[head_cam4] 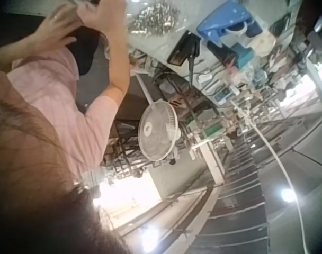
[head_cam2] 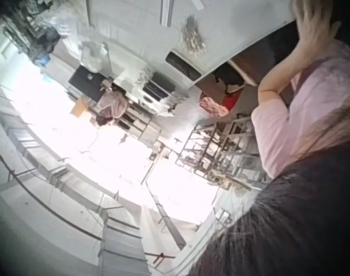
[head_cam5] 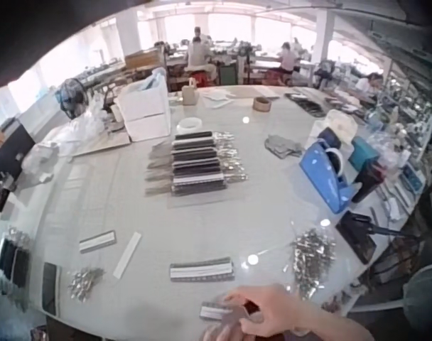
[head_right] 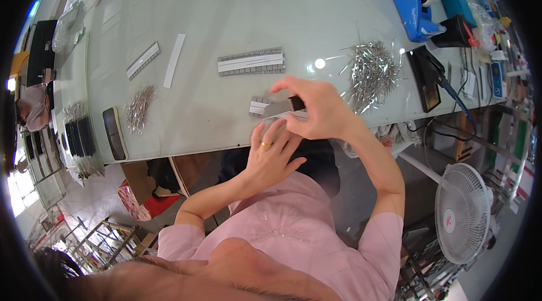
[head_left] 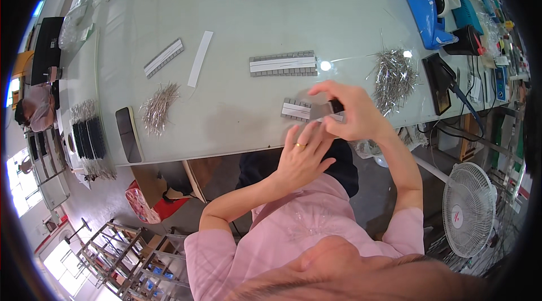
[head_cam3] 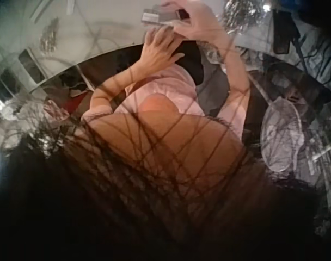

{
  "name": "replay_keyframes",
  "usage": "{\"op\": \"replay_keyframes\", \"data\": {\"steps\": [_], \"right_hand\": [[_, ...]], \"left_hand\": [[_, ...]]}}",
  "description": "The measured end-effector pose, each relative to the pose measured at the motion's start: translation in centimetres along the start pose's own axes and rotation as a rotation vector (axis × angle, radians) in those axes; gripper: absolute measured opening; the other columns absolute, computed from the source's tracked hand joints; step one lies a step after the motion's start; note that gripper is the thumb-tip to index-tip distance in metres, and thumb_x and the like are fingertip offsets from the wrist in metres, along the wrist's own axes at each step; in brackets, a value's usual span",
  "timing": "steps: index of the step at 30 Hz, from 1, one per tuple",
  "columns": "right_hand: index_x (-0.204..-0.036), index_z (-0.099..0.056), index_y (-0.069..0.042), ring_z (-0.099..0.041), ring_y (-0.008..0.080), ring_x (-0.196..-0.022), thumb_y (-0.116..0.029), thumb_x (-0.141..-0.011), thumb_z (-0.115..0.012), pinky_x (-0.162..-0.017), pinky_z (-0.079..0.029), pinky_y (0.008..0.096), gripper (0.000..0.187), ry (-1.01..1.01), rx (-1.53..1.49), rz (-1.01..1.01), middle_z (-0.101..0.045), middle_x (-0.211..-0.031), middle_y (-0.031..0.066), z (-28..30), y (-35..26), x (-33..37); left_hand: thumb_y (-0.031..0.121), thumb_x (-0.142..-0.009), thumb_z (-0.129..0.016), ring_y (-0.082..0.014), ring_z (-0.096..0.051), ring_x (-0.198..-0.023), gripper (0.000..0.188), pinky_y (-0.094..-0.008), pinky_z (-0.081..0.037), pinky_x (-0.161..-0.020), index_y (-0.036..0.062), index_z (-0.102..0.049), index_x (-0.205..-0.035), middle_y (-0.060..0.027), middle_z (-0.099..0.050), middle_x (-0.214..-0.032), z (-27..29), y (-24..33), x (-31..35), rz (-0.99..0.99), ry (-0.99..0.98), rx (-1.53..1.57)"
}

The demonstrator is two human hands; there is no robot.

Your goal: Soldering pins and assembling electronic components at a factory workbench.

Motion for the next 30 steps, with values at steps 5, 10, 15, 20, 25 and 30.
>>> {"op": "replay_keyframes", "data": {"steps": [5, 10, 15, 20, 25, 30], "right_hand": [[-0.12, -0.071, -0.014, -0.061, 0.0236, -0.066, -0.009, -0.065, -0.067, -0.062, -0.05, 0.033, 0.055, -0.315, 0.104, 0.037, -0.069, -0.082, 0.0091, -3.0, 1.3, -2.3], [-0.125, -0.07, -0.016, -0.066, 0.0269, -0.071, -0.01, -0.064, -0.07, -0.061, -0.051, 0.0369, 0.06, -0.385, 0.332, 0.05, -0.072, -0.088, 0.0093, -1.9, 1.2, -1.3], [-0.127, -0.067, -0.013, -0.067, 0.031, -0.076, -0.009, -0.062, -0.07, -0.064, -0.053, 0.0381, 0.065, -0.253, 0.433, 0.022, -0.072, -0.093, 0.011, 0.2, 1.5, 2.1], [-0.132, -0.063, -0.012, -0.068, 0.0323, -0.079, -0.009, -0.062, -0.07, -0.066, -0.053, 0.0407, 0.071, -0.295, 0.418, 0.005, -0.072, -0.095, 0.0117, -1.8, 1.0, 4.3], [-0.136, -0.059, -0.013, -0.067, 0.0323, -0.079, -0.011, -0.065, -0.07, -0.07, -0.053, 0.0421, 0.071, -0.394, 0.322, 0.057, -0.072, -0.101, 0.0099, -4.8, -0.4, 3.5], [-0.133, -0.06, -0.016, -0.068, 0.029, -0.084, -0.023, -0.072, -0.077, -0.073, -0.052, 0.0429, 0.064, -0.299, 0.281, 0.112, -0.072, -0.107, 0.007, -3.4, -1.2, 1.8]], "left_hand": [[0.046, -0.085, -0.069, -0.0239, -0.042, -0.131, 0.066, -0.0531, -0.025, -0.111, 0.0138, -0.054, -0.14, -0.0035, -0.054, -0.137, -0.5, 0.3, -0.1, -0.048, -0.006, 0.009], [0.044, -0.08, -0.072, -0.0188, -0.048, -0.129, 0.067, -0.0533, -0.021, -0.111, 0.0151, -0.056, -0.138, -0.0002, -0.057, -0.133, 1.3, -1.4, 1.2, -0.135, 0.024, -0.067], [0.044, -0.081, -0.071, -0.016, -0.052, -0.128, 0.062, -0.0529, -0.024, -0.11, 0.014, -0.059, -0.134, -0.0001, -0.059, -0.126, 3.3, -4.2, 2.7, -0.179, 0.04, -0.163], [0.042, -0.09, -0.063, -0.0186, -0.055, -0.127, 0.051, -0.0552, -0.011, -0.116, 0.0143, -0.062, -0.133, 0.0021, -0.061, -0.127, 4.7, -7.8, 3.6, -0.163, 0.058, -0.281], [0.044, -0.091, -0.063, -0.0174, -0.054, -0.128, 0.053, -0.0532, -0.015, -0.116, 0.016, -0.06, -0.135, 0.0018, -0.061, -0.127, 6.5, -11.2, 5.3, -0.121, 0.057, -0.405], [0.042, -0.081, -0.072, -0.0203, -0.054, -0.128, 0.057, -0.0552, -0.02, -0.112, 0.0145, -0.063, -0.13, 0.0005, -0.062, -0.128, 9.1, -15.1, 7.4, -0.05, -0.007, -0.505]]}}
Point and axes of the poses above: each hand's wrist, its own x-axis away from the middle knuckle, its own z-axis out of the back of the hand, y = z × x, the point moved 3 cm from there along -x, towards the middle knuckle
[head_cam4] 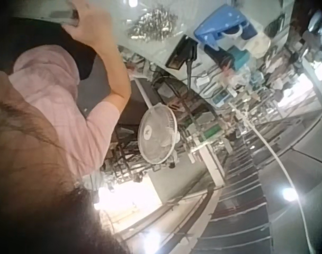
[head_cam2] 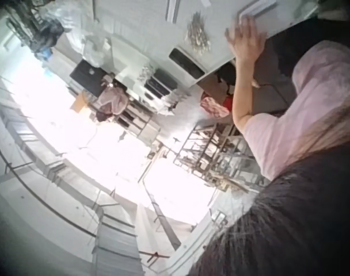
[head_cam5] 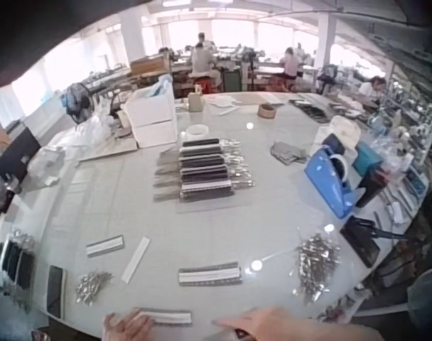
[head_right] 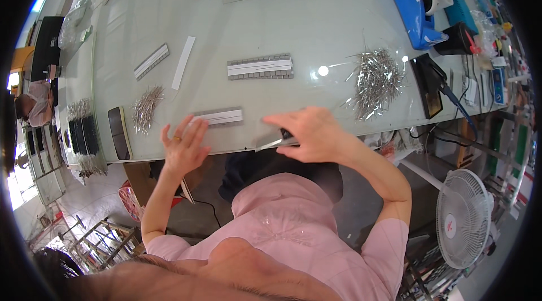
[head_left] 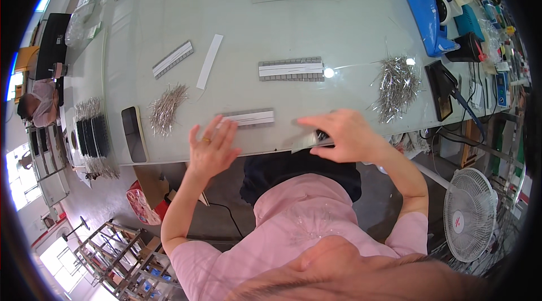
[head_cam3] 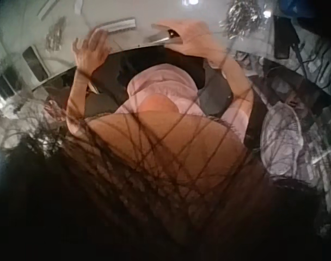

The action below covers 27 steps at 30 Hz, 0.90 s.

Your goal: Soldering pins and assembling electronic components at a factory workbench.

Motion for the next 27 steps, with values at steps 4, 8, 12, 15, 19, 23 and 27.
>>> {"op": "replay_keyframes", "data": {"steps": [4, 8, 12, 15, 19, 23, 27], "right_hand": [[-0.111, -0.068, -0.01, -0.064, 0.0212, -0.064, -0.018, -0.076, -0.08, -0.059, -0.049, 0.0309, 0.038, 0.319, -0.015, -0.09, -0.069, -0.081, 0.0093, 2.8, 2.4, -0.6], [-0.106, -0.067, -0.005, -0.049, 0.0057, -0.057, -0.007, -0.083, -0.072, -0.053, -0.04, 0.0229, 0.023, 0.467, -0.175, -0.293, -0.06, -0.066, 0.0023, 4.0, 4.6, -2.3], [-0.105, -0.067, -0.004, -0.05, 0.0039, -0.06, -0.005, -0.084, -0.071, -0.054, -0.04, 0.0222, 0.022, 0.455, -0.222, -0.32, -0.062, -0.069, 0.0008, 4.6, 4.5, -1.3], [-0.106, -0.067, -0.004, -0.046, 0.0023, -0.06, -0.004, -0.084, -0.071, -0.053, -0.036, 0.021, 0.022, 0.534, -0.175, -0.299, -0.059, -0.071, -0.0018, 4.4, 5.4, 1.7], [-0.105, -0.067, -0.003, -0.041, 0.0015, -0.06, -0.006, -0.085, -0.072, -0.053, -0.033, 0.0201, 0.021, 0.552, -0.232, -0.389, -0.054, -0.07, -0.0047, 4.1, 5.7, 3.9], [-0.103, -0.067, -0.006, -0.043, 0.0055, -0.053, -0.008, -0.083, -0.073, -0.05, -0.033, 0.0233, 0.021, 0.586, -0.253, -0.404, -0.053, -0.061, -0.0016, 4.0, 5.9, 4.7], [-0.104, -0.066, -0.003, -0.039, 0.0006, -0.062, -0.006, -0.085, -0.073, -0.054, -0.031, 0.0185, 0.02, 0.516, -0.284, -0.406, -0.052, -0.072, -0.0071, 3.8, 5.7, 4.8]], "left_hand": [[0.028, -0.078, -0.077, -0.0205, -0.055, -0.126, 0.043, -0.0543, -0.023, -0.112, 0.0139, -0.067, -0.117, 0.001, -0.065, -0.12, 0.9, -1.9, -2.1, 0.117, 0.109, 0.073], [0.021, -0.082, -0.075, -0.023, -0.054, -0.126, 0.043, -0.0518, -0.025, -0.113, 0.0145, -0.063, -0.122, 0.0014, -0.064, -0.123, 0.0, 0.8, -10.8, 0.117, 0.231, 0.313], [0.02, -0.084, -0.075, -0.0261, -0.054, -0.125, 0.045, -0.0553, -0.024, -0.112, 0.0137, -0.061, -0.126, -0.0014, -0.066, -0.121, -1.9, 1.8, -16.1, 0.081, 0.213, 0.479], [0.018, -0.083, -0.076, -0.0269, -0.054, -0.126, 0.048, -0.0575, -0.024, -0.111, 0.0149, -0.06, -0.128, -0.0031, -0.068, -0.118, -2.5, 1.4, -16.8, 0.06, 0.186, 0.556], [0.019, -0.085, -0.075, -0.0268, -0.054, -0.127, 0.047, -0.059, -0.019, -0.113, 0.0162, -0.061, -0.13, -0.0022, -0.071, -0.115, -2.7, 1.2, -16.9, 0.06, 0.122, 0.543], [0.018, -0.086, -0.074, -0.0259, -0.053, -0.128, 0.044, -0.0596, -0.018, -0.113, 0.0162, -0.063, -0.129, -0.0008, -0.072, -0.113, -2.2, 1.3, -17.4, 0.095, 0.176, 0.611], [0.019, -0.086, -0.074, -0.0249, -0.053, -0.129, 0.044, -0.0607, -0.016, -0.113, 0.0167, -0.064, -0.129, 0.0002, -0.072, -0.115, -2.5, 0.8, -17.4, 0.048, 0.138, 0.596]]}}
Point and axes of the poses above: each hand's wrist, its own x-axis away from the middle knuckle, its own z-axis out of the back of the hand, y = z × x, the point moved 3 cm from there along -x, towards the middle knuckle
